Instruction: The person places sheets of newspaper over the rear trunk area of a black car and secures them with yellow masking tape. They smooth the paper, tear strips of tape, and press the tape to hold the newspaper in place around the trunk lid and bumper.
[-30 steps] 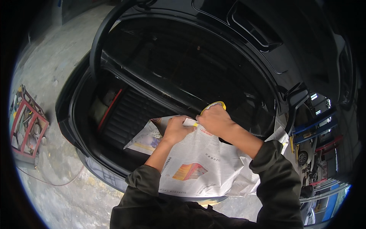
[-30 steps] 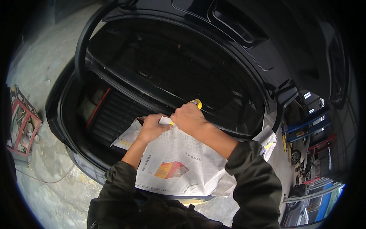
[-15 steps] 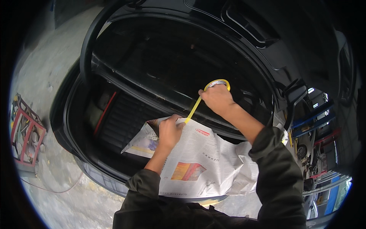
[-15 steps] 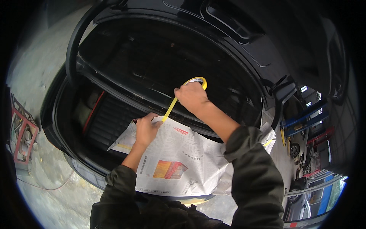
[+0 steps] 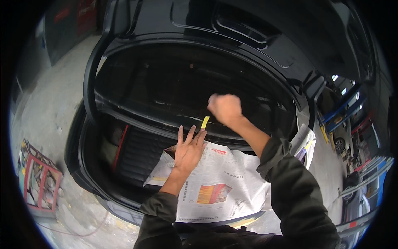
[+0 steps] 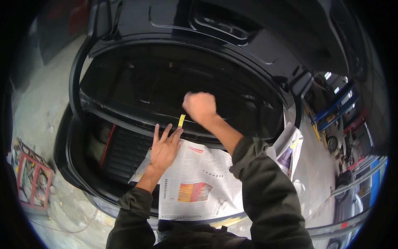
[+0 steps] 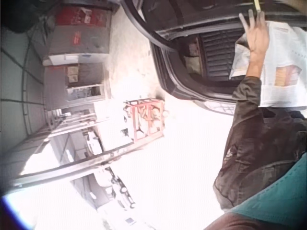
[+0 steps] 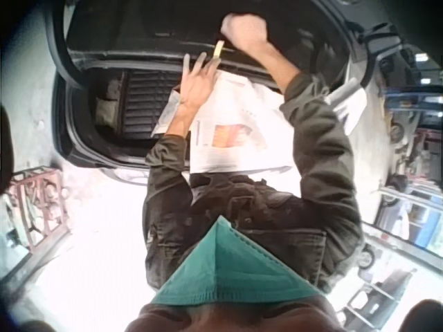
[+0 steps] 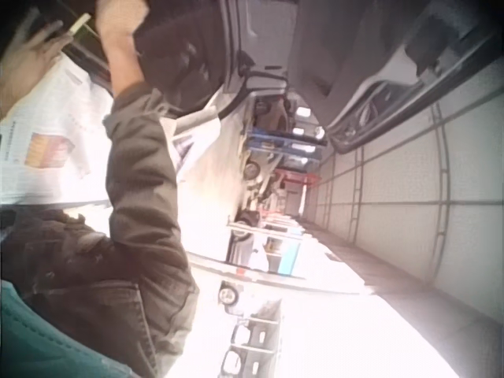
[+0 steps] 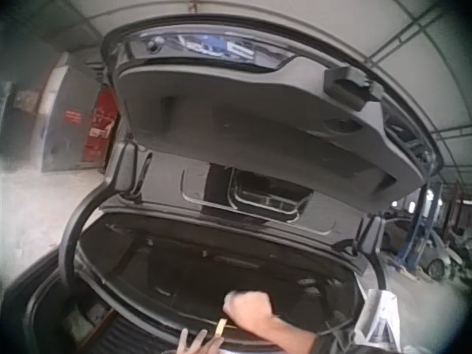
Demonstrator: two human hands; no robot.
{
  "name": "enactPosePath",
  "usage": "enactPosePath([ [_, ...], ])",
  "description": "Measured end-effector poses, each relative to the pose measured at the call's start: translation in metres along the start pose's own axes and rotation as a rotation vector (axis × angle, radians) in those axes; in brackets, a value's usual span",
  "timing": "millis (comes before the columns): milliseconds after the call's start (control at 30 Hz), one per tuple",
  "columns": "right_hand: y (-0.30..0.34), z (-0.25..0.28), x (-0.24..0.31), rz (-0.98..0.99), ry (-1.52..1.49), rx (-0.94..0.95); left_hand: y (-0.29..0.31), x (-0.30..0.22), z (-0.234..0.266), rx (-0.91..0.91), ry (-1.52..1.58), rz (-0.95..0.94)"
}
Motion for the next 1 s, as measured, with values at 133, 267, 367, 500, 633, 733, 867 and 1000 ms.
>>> enactPosePath([
  [133, 0.039, 0.035, -0.069, -0.51, -0.678, -0.354, -0.024, 0.006, 0.006, -0.023, -0.045, -0.051],
  [267, 0.169, 0.072, -0.094, -0.662, -0.892, -0.256, -0.077, 0.024, 0.009, 0.039, -0.149, -0.066],
  [367, 0.326, 0.063, -0.124, -0.906, -0.935, -0.217, -0.103, -0.021, 0.006, 0.043, -0.138, -0.089],
  [500, 0.542, 0.031, -0.102, -1.474, -1.099, -0.103, -0.094, -0.126, -0.012, 0.177, 0.336, -0.155],
  [633, 0.687, 0.026, -0.039, -1.827, -1.067, -0.125, -0.063, -0.235, -0.079, 0.365, 0.54, -0.477],
  [733, 0.745, 0.025, -0.009, -1.978, -1.133, -0.198, -0.05, -0.325, -0.125, 0.476, 0.478, -0.711],
  [867, 0.813, 0.022, -0.015, -1.989, -1.213, -0.15, -0.044, -0.431, -0.175, 0.527, 0.269, -0.97],
  [1000, 0.839, 0.004, -0.03, -1.89, -1.307, -0.032, -0.043, -0.474, -0.218, 0.768, -0.176, -1.157],
])
Point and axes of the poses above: each hand's wrist, its own y-axis away from the middle knuckle, its own z-axis out of the back of the hand, x = y × z, the point moved 1 cm from there along -y, towards the middle knuckle, and after that the axes turned 6 degrees about y, right-handed, at the moved point
